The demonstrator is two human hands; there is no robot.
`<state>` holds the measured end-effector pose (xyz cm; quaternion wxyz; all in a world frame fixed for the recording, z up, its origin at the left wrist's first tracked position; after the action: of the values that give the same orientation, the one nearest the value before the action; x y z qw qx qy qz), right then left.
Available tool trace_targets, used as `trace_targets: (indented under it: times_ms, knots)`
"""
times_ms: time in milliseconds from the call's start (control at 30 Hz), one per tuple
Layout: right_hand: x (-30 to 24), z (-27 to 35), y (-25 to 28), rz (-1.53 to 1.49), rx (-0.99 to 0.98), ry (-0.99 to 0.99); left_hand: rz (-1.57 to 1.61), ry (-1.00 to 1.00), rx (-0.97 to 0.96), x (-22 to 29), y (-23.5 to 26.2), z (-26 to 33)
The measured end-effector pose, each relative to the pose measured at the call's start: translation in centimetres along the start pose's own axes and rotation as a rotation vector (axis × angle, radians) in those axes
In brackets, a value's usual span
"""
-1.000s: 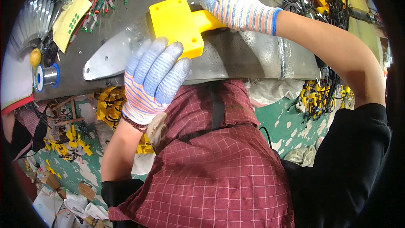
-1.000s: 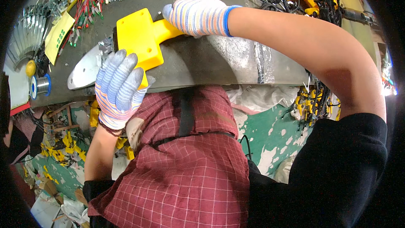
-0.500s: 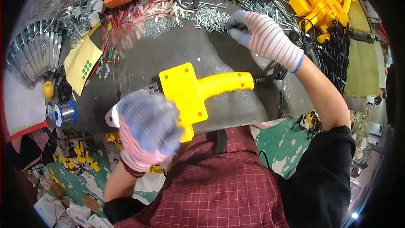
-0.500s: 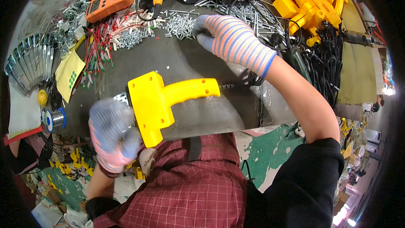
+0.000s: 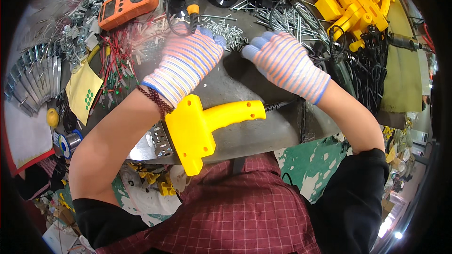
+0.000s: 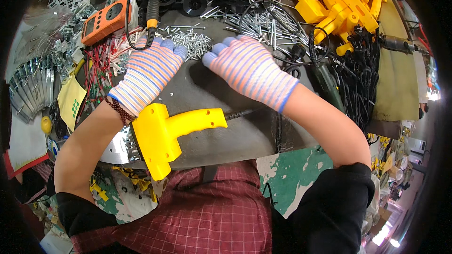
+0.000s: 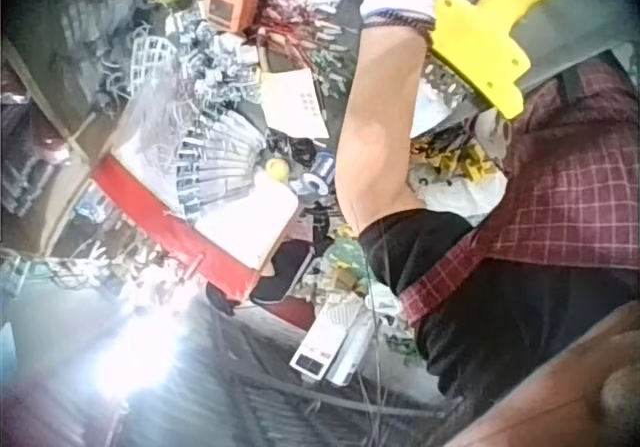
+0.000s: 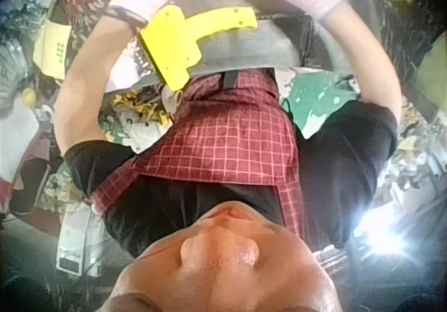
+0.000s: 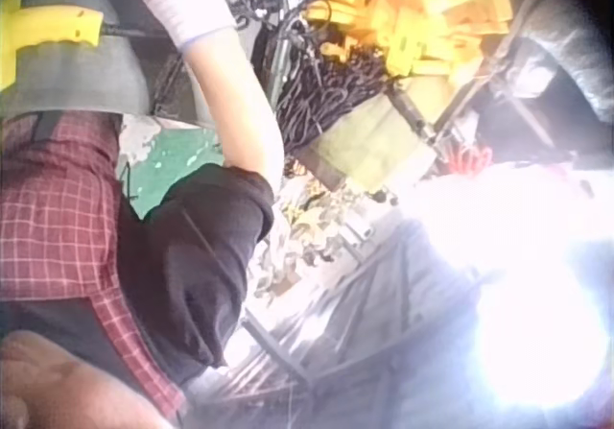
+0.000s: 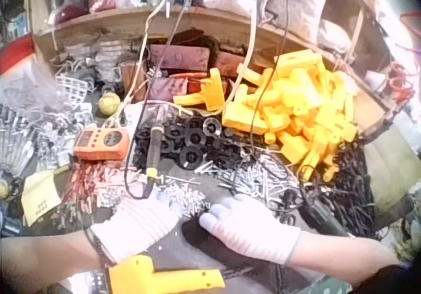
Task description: Assembling and soldering the internal components of a yellow power tool housing.
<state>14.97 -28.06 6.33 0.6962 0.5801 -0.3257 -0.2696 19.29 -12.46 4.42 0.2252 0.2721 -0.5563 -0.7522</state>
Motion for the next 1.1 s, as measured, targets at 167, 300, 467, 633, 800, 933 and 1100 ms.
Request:
trace_targets:
  times_ms: [167, 300, 467, 633, 800, 933, 1100]
  knots:
    - [-1.6, -2.2, -0.2, 0.141, -0.051, 0.072, 0.027, 0.067, 0.098, -0.4, -0.6, -0.1]
    - [0.8, -0.9, -0.3, -0.299, -0.080, -0.112, 0.027, 0.042, 0.190, -1.0, -1.2, 0.7]
    - [5.0, 2.4, -2.6, -0.961, 0.052, -0.448, 0.095, 0.066, 0.010, -1.7, -1.7, 1.6]
    - [4.5, 0.8, -1.8, -0.900, 0.138, -0.305, 0.228, 0.045, 0.148, -2.2, -2.7, 1.3]
    - [3.6, -0.8, -1.4, -0.410, 0.132, -0.035, -0.041, -0.088, 0.306, -0.2, -0.7, 1.7]
    - [2.7, -0.4, -1.8, -0.375, 0.004, 0.029, -0.075, -0.147, -0.004, 0.6, -0.5, 0.4]
    - [1.7, 0.1, -1.5, -0.555, 0.038, -0.131, 0.044, -0.059, -0.019, -0.3, -0.3, 0.2]
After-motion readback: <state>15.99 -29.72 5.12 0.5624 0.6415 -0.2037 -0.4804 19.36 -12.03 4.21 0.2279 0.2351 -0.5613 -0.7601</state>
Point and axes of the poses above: each hand's wrist, its own z-axis away from the middle knuckle, its own y-axis out of the back of the hand, x = y × z, the point moved 4 cm from there along -z, towards the middle knuckle, and after that the axes turned 8 degrees about -x, right-handed, at the moved point
